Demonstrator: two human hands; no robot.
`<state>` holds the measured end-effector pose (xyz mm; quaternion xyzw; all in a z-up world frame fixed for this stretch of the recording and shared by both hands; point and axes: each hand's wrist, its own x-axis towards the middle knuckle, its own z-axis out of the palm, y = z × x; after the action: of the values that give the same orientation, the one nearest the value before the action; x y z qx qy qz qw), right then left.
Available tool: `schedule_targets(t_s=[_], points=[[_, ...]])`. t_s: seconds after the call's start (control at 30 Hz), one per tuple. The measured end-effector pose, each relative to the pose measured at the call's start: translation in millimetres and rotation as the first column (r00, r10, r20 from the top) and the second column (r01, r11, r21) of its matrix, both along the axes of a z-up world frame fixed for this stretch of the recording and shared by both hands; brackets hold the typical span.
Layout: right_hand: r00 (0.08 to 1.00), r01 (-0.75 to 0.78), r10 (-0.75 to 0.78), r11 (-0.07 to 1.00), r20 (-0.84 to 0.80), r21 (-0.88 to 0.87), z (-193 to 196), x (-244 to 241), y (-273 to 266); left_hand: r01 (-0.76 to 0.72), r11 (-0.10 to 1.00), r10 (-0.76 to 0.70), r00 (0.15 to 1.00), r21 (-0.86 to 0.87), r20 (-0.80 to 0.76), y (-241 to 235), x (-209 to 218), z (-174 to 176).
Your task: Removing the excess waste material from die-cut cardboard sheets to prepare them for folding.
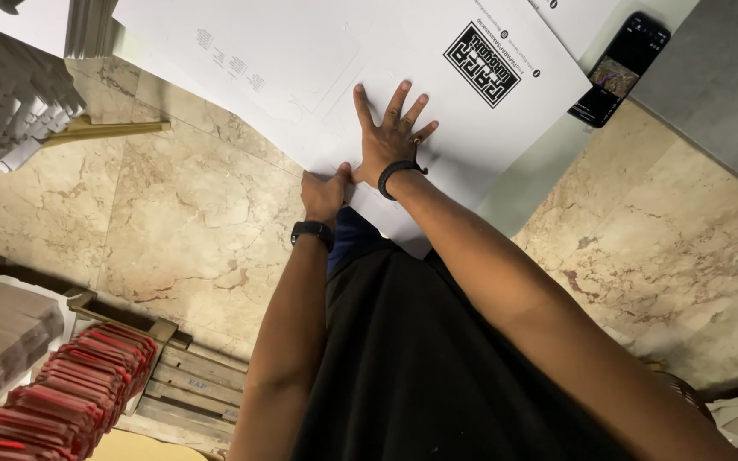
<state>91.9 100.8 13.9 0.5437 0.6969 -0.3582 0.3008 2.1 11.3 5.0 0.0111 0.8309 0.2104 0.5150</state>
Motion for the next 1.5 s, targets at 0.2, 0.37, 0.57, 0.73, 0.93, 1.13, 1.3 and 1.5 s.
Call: schedule_targets(t_s=[0.2,0.37,0.57,0.73,0.93,1.13,1.3,1.5], points=[[1.0,0.023,-0.023,0.999,-0.007,0.03,-7,-1,-5,0.067,0.977,-0.085,0.993,-0.202,-0.084,5,5,-18],[0.999,0.025,-0.026,0.999,0.023,0.047,0,-4,-3,0.116,0.973,-0.133,0.988,-0.197,-0.074,1,6,-23],[1.0,-0.004,0.002,0.998,0.03,0.06,-8,-2,-7,-0.042,0.999,0.042,0.998,0.006,0.037,-7,1,4],[1.0,0.0,0.0,0.999,-0.003,0.043,-3,2,-5,-0.171,0.976,0.157,0.982,0.133,0.104,-11,-3,-18],[1.0,0.01,-0.01,1.0,0.001,0.02,1,0,-3,-0.039,0.975,0.012,0.992,0.217,0.123,-14,-7,-22],[0.999,0.04,-0.041,0.999,0.03,0.018,5,-7,-1,0.074,0.966,-0.108,0.986,0.247,0.126,-16,-11,-19],[0.997,0.061,-0.061,0.998,0.049,0.004,3,-10,4,0.025,0.962,-0.06,0.991,0.27,0.122,-7,-6,-7],[0.996,0.079,-0.078,0.997,0.05,-0.006,-1,-10,4,-0.045,0.963,0.014,0.993,0.265,0.119,-9,-4,-9]])
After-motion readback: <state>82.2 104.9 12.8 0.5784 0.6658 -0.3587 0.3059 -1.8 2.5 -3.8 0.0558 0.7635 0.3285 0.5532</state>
